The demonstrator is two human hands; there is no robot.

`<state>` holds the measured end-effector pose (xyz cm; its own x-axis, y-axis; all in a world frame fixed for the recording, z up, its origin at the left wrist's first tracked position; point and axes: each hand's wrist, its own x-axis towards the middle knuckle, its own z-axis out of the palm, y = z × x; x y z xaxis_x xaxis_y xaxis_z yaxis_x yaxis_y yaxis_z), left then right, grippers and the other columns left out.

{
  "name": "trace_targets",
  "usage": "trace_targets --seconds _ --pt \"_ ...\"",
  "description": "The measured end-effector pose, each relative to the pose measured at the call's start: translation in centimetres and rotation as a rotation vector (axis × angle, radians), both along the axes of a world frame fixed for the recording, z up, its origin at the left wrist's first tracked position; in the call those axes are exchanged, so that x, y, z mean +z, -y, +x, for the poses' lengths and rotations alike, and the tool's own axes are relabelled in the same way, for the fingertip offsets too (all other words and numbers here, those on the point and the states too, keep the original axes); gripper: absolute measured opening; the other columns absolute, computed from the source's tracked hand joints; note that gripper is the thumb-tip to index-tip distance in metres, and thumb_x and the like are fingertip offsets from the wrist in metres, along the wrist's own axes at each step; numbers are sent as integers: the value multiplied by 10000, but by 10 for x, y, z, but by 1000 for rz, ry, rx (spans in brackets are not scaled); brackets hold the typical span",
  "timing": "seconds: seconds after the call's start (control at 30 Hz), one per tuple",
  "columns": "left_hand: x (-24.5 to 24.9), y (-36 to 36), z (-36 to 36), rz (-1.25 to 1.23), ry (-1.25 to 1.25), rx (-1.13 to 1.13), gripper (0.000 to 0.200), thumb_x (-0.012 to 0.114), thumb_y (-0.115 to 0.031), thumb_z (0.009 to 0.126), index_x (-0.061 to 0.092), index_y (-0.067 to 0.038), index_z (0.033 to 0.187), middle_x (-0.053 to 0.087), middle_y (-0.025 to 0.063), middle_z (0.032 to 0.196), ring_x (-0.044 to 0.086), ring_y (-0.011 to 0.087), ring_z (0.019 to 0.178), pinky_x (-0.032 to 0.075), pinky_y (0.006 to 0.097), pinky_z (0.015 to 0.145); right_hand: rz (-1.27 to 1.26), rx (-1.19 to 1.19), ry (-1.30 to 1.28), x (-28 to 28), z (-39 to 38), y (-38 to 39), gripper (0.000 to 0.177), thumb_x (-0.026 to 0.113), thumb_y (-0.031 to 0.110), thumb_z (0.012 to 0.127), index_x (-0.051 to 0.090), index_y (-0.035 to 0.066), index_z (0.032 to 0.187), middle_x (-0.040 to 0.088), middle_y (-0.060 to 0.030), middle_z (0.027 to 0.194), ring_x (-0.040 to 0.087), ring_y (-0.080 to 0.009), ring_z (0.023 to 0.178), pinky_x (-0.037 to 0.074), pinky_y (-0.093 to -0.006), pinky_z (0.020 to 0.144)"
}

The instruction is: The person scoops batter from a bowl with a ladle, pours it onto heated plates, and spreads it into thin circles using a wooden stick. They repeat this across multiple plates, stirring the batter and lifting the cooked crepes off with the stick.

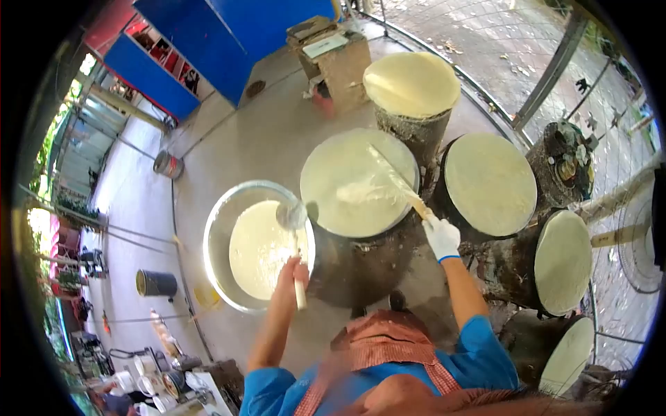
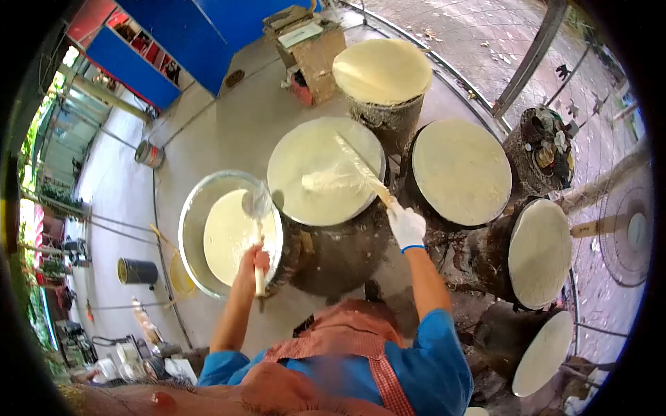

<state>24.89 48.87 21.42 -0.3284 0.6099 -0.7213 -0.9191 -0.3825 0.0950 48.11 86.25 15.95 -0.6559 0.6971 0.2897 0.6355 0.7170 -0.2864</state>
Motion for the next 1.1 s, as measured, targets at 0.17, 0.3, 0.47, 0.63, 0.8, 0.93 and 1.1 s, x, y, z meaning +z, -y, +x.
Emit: trace_targets --seconds 0.17,0.3,0.47,0.63,0.8,0.93,1.1 --pt "40 -78 -2 -220 -124 -44 253 510 -67 872 330 -125 705 308 -27 503 312 78 380 264 216 308 50 105 151 22 29 34 282 588 413 835 628 306 1092 554 -107 608 570 -299 476 466 -412 448" --pt "32 -103 11 -330 -312 -113 253 535 -25 837 319 -154 822 329 -1 590 314 87 403 257 215 314 106 -116 186 7 54 69 303 562 423 857 634 269 1107 547 -92 587 562 -283 458 459 -417 434" --pt "-8 -121 22 -270 -433 -294 195 510 -82 870 338 -164 911 371 23 613 327 108 406 278 231 336 -115 -10 73 -4 28 167 239 567 404 852 641 328 1066 554 -111 609 560 -318 482 456 -444 469" --pt "69 -19 43 -171 -419 -266 38 480 -232 945 444 -221 945 341 -23 531 308 72 367 242 210 302 129 29 -139 40 39 202 362 671 374 784 629 330 1140 457 -58 543 506 -244 442 436 -368 453" --pt "29 26 35 48 165 -306 207 432 -264 974 519 -275 1162 350 -14 591 299 69 416 254 213 310 281 2 -100 36 46 233 488 712 382 752 615 195 1192 467 -8 581 456 -177 423 421 -314 456" --pt "43 18 42 345 377 -419 195 457 -277 970 580 -238 1116 341 -11 581 300 78 417 257 213 320 207 -26 -121 44 71 250 533 709 381 757 590 150 1222 549 -37 617 501 -166 454 430 -304 464" --pt "65 0 83 471 263 -573 403 361 -239 997 353 -312 1394 347 16 581 304 77 375 277 218 303 -197 -387 -145 25 160 251 518 643 420 804 569 106 1209 648 -141 807 632 -305 691 497 -395 626"
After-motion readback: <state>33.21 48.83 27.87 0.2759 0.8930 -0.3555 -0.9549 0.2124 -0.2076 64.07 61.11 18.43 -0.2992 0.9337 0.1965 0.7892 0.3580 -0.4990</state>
